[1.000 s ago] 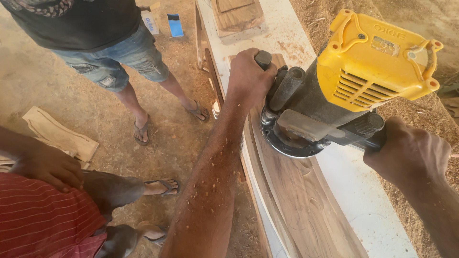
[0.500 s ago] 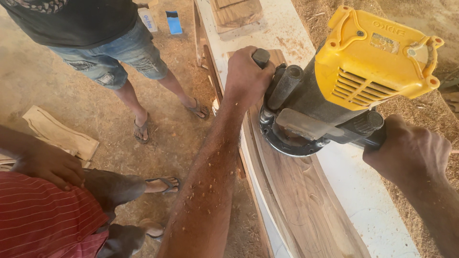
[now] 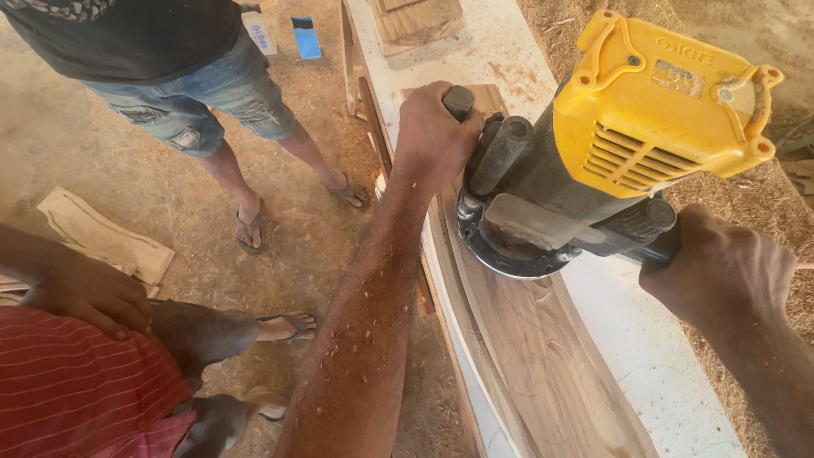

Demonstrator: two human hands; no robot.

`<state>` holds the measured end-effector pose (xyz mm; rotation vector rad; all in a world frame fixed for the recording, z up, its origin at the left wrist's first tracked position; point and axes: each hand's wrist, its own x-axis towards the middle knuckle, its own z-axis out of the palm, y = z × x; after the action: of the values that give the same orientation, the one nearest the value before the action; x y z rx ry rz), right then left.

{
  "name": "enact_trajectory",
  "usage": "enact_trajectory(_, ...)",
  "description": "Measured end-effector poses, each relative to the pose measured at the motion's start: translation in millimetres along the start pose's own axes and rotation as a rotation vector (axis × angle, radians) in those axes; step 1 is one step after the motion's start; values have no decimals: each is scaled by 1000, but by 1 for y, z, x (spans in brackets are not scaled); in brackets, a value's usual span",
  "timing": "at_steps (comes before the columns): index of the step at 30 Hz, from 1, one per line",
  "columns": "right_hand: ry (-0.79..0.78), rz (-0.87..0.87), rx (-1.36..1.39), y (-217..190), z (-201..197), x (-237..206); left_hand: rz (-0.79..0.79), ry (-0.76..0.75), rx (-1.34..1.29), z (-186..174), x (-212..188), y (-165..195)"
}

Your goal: The person uses a yellow handheld router to carve a decorative pattern into a long wooden board clamped on a workbench. They guide the tool along the wood surface, creating grooves and removing material while standing in a workshop with other people nearby.

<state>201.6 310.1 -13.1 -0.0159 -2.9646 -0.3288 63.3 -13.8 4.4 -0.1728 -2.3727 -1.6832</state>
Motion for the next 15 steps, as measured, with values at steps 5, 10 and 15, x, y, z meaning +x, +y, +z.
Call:
enact_trajectory(5,11,-7,2,-1,1,-3,11,6,-4,-1,-3,0)
enact_trajectory(10,-3,14,-6,-4,-1,-3,-17,-3,-3,0,-3,-2)
enact_trajectory(15,-61,6,-16,-7,-10,-2,25,23,10,-3,-7,1)
